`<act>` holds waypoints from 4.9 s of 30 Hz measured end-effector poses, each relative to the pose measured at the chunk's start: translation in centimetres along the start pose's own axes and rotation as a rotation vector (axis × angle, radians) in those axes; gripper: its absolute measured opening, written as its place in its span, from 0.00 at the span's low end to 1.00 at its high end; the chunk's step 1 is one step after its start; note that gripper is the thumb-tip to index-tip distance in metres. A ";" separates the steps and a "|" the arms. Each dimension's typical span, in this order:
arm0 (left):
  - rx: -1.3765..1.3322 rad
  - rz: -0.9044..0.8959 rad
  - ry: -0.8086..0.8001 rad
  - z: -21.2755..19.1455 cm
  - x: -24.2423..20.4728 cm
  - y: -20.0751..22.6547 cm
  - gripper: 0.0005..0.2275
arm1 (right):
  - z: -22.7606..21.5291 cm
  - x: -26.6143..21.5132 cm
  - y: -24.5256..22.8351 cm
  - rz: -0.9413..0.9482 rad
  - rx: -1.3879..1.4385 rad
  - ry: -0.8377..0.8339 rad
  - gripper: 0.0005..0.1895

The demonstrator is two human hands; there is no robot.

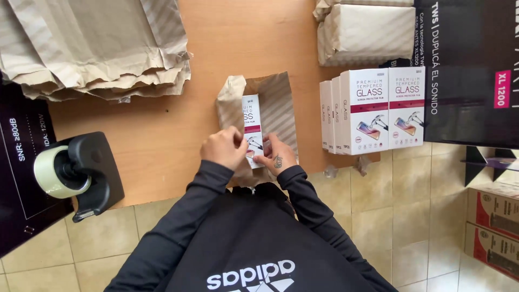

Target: The person wraps small boxes labeled Premium Tempered Glass in brown paper on a wooden table. They fold the paper around each box, secure it with clear tape from a dispenser, and place the finished packages in a stack.

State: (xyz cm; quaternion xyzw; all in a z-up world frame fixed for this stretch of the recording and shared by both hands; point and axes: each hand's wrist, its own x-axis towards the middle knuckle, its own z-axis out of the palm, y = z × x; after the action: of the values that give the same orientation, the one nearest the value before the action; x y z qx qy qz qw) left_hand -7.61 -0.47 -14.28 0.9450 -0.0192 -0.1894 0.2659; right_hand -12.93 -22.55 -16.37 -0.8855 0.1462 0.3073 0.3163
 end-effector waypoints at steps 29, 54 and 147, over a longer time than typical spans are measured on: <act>-0.057 0.334 -0.016 6.5 0.9 -4.2 0.24 | 4.9 -5.3 -3.0 -0.422 -0.241 0.748 0.07; -0.061 -0.293 0.250 -1.3 2.4 -9.0 0.21 | 4.9 -1.7 3.6 -1.016 -0.338 0.600 0.11; -0.339 -0.133 -0.244 -5.7 -7.7 -9.4 0.34 | 11.3 -2.5 -0.9 -0.846 -0.268 0.742 0.15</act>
State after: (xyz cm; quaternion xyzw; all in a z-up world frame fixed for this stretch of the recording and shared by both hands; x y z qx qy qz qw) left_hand -13.27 11.44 -11.94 0.8560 0.0432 -0.3201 0.4036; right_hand -19.53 -14.36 -21.31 -0.9477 -0.1597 -0.1612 0.2244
